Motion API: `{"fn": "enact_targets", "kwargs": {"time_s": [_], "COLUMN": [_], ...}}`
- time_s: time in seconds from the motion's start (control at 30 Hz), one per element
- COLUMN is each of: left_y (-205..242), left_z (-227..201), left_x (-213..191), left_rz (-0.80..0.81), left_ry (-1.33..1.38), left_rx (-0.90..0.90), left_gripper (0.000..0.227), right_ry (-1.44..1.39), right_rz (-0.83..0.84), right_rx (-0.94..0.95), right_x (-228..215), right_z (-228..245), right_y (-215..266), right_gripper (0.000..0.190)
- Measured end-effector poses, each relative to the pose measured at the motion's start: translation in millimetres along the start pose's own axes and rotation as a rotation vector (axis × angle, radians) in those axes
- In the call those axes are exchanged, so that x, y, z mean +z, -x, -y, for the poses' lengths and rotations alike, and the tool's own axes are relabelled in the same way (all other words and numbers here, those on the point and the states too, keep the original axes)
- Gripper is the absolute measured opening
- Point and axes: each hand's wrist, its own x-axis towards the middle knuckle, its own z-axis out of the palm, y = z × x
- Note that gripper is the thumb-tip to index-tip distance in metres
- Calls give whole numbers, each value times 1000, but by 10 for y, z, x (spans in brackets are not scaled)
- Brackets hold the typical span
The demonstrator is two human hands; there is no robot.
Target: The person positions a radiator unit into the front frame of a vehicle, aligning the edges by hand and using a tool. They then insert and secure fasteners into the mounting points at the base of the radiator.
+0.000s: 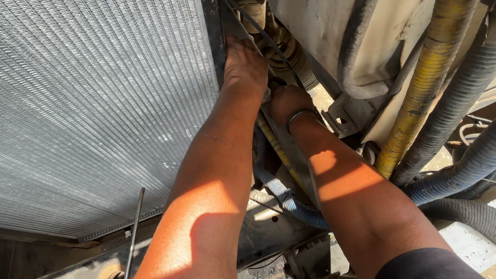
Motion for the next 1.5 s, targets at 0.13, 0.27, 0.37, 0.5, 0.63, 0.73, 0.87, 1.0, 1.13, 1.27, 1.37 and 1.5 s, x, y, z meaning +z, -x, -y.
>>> {"fn": "enact_targets", "kwargs": {"time_s": [0.13,0.27,0.37,0.5,0.63,0.73,0.87,1.0,1.13,1.27,1.37,1.5], "left_y": [-16,-11,30,76,88,83,56,51,6,-11,-5,38], "left_z": [16,11,28,61,70,49,30,48,25,22,17,27], "left_x": [27,19,14,-40,-31,15,-3,18,6,42,41,-8], "left_rz": [-7,-26,-9,29,-2,-12,-23,-3,-23,-34,-43,4], "left_ry": [19,-21,18,-22,-15,-35,-2,8,13,27,15,31], "left_rx": [4,-6,-13,36,7,4,0,-1,21,-6,-8,-1], "left_gripper": [67,67,65,72,69,68,62,68,68,62,65,70], "right_ry": [18,14,-3,-53,61,101,92,21,10,16,38,1], "right_rz": [-15,-71,-57,8,35,22,27,68,-14,-42,-35,-31], "right_rx": [-17,-36,-44,-43,-61,-66,-62,-21,-75,-96,-75,-58], "right_x": [20,49,63,29,87,160,128,95,66,77,67,2], "right_z": [3,-19,-10,-46,-36,-35,-59,-28,-69,-59,-51,6], "right_y": [-10,-14,-27,-32,-23,-24,-75,-101,-70,-62,-51,-20], "right_gripper": [37,37,41,44,43,41,40,39,41,38,36,42]}}
